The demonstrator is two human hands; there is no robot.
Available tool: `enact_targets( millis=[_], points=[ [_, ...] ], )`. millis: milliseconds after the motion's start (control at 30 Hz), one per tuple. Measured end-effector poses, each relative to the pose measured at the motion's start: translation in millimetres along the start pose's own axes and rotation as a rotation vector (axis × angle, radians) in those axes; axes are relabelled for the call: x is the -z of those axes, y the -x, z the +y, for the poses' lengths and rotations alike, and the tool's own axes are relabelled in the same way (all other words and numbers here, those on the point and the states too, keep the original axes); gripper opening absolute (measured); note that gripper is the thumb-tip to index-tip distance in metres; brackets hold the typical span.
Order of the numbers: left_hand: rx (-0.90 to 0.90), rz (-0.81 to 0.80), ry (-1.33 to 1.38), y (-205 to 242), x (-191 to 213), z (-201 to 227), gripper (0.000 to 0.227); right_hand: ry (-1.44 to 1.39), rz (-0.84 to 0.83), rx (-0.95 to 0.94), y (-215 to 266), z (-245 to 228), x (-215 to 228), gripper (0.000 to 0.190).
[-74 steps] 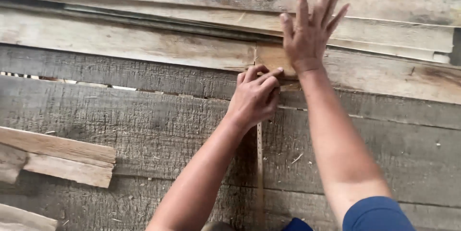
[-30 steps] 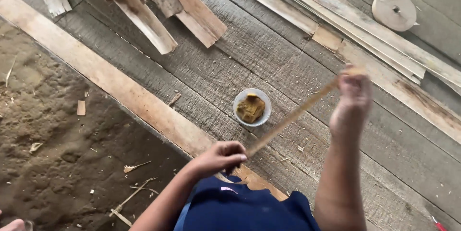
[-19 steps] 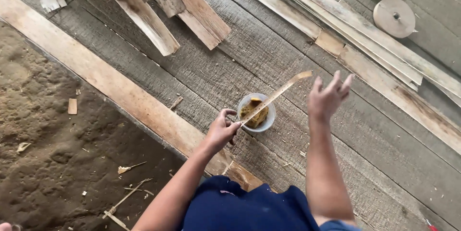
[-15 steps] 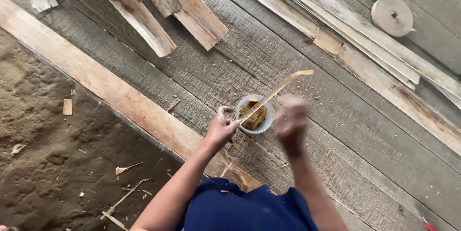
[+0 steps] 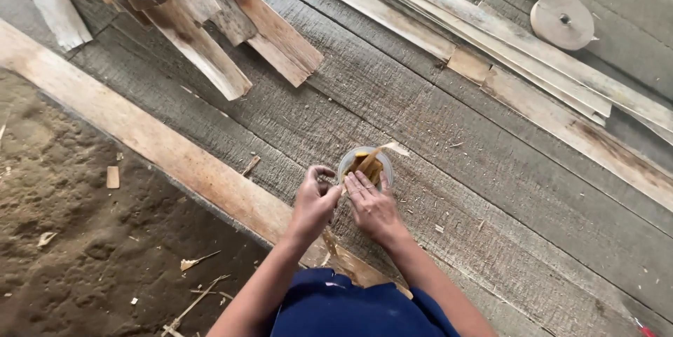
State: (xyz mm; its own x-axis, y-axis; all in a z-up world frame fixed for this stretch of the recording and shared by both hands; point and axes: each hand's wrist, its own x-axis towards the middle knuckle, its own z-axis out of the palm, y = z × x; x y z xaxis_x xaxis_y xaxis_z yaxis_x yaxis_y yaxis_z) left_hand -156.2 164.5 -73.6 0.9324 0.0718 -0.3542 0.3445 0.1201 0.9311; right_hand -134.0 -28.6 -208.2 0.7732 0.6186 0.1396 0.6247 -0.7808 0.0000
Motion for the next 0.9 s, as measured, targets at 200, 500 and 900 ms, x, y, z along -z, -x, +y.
enact_targets(
  millis=[200, 500, 900],
  points=[
    [-0.401, -0.078, 0.446, 105, 37, 95, 0.025, -0.06, -0.222, -0.069, -16, -12, 47, 0.062],
    [-0.408, -0.089, 0.077, 188, 35, 68, 0.037, -0.921, -0.425, -0.663, -13, 0, 232, 0.073],
    [-0.475, -0.483, -0.262, 216, -65, -6, 0.023, -1.484, -0.678, -0.792, 116, 1, 218, 0.068]
  ],
)
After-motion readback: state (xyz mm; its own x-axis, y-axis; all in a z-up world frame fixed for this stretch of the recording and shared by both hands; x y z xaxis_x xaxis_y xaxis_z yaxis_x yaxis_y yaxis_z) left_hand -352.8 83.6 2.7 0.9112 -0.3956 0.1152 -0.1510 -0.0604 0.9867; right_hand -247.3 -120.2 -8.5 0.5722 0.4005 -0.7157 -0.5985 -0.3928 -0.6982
